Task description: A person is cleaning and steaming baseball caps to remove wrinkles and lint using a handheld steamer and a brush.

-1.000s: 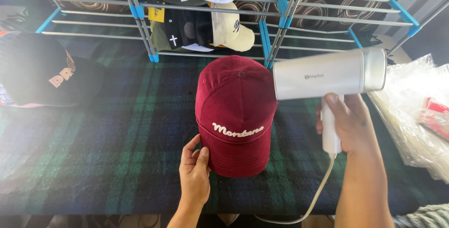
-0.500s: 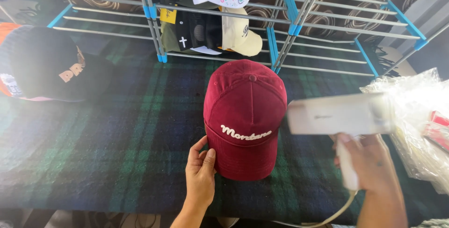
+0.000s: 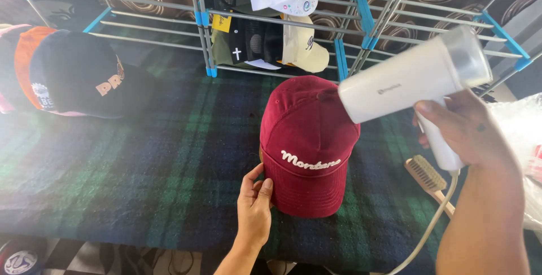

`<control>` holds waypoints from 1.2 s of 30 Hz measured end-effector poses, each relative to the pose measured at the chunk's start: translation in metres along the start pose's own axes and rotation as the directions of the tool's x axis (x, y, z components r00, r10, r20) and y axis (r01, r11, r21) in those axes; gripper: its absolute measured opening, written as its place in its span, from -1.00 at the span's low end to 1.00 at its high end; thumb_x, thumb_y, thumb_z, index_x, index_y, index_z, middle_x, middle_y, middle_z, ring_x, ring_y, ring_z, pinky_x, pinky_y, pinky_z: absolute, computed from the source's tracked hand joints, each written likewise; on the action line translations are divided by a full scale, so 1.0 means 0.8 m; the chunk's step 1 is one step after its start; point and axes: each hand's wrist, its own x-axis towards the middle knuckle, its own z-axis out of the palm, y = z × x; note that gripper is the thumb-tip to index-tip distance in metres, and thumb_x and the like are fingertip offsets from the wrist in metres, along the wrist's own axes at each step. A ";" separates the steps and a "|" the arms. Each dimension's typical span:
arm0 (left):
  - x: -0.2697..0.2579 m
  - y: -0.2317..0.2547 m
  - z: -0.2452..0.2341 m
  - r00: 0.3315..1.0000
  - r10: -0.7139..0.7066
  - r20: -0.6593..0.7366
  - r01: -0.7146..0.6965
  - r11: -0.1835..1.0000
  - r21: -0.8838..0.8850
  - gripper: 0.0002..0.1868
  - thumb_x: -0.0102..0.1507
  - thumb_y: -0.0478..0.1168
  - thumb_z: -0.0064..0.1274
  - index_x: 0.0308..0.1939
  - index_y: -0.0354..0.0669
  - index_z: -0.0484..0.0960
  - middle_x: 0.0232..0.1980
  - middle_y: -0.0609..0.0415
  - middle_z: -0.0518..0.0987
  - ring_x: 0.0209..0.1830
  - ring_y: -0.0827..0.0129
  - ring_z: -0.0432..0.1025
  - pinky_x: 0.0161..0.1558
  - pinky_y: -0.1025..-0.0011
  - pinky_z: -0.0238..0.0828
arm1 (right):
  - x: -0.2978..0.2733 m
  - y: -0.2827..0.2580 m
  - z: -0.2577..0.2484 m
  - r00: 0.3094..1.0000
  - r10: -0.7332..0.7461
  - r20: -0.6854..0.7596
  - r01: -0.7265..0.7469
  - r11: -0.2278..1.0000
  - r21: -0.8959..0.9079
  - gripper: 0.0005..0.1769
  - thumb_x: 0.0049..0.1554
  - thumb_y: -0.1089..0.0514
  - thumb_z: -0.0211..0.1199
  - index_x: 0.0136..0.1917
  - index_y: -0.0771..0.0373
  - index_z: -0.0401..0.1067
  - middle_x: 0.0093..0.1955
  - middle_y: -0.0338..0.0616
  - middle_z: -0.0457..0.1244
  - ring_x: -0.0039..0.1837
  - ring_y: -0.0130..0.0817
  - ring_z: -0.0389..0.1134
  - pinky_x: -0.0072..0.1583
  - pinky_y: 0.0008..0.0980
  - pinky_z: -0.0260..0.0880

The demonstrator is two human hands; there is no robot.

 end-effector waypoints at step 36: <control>0.001 -0.004 0.003 1.000 -0.006 -0.030 0.007 0.999 0.046 -0.51 0.39 -0.23 -0.13 0.43 -0.13 0.40 -0.13 -0.05 0.65 -0.23 0.30 0.52 -0.22 0.36 0.55 | 0.096 -0.091 -0.010 0.942 0.318 0.107 -0.266 0.903 -0.336 -0.50 0.23 -0.10 0.16 0.35 0.15 0.32 0.00 0.10 0.34 -0.17 0.08 0.39 -0.13 0.04 0.42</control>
